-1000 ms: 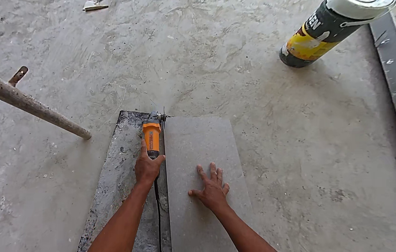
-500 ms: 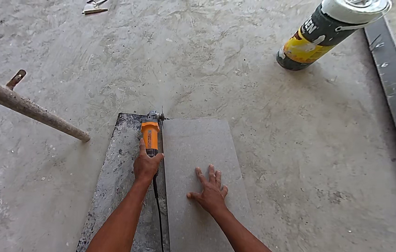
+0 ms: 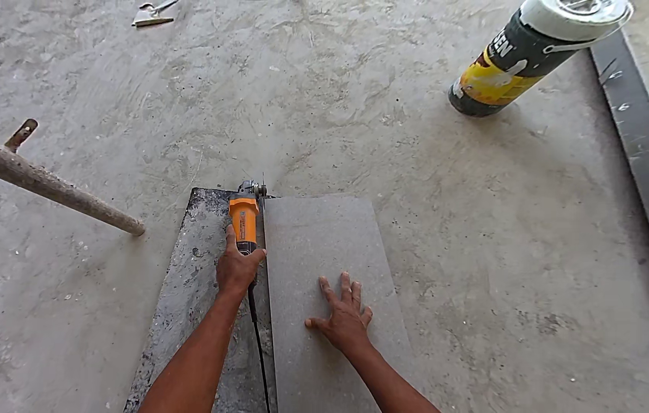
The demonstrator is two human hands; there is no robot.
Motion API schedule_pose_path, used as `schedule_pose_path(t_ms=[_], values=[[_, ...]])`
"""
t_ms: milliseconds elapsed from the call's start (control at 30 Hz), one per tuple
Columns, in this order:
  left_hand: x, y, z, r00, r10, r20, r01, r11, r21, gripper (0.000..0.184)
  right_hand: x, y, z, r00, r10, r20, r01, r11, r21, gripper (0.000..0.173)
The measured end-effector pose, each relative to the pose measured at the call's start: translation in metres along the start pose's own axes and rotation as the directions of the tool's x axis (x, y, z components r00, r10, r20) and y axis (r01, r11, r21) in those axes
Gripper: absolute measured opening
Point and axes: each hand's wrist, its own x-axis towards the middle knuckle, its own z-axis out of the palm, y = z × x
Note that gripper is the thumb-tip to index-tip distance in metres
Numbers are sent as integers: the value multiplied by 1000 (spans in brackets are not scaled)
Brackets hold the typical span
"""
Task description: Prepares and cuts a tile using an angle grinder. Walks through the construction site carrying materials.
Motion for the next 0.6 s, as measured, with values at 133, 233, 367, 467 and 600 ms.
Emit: schedule_pose_path(t_ms=[133,233,367,467,600], values=[[1,1,0,1000,0,-2,0,1000,-6,105,1,0,1,1000,-2,-3,2,1000,-3,107],[2,1,2,1000,-6,-2,6,1000,-4,105,0,0,0,1000,1,-2,-1,1000,-7,107],[3,0,3,1000,-8,-11,8,1000,-2,105,0,0,1,1000,0,-6,0,1000,-7,107],[4,0,3,1000,-2,-12,2,1000,3,106,0,0,1,1000,3,1,-3,1000,-8,107],[5,-1,5,1000,-1,-15,1,1000,2,106,0,0,2,1000,-1,-9,1,1000,-13,107]])
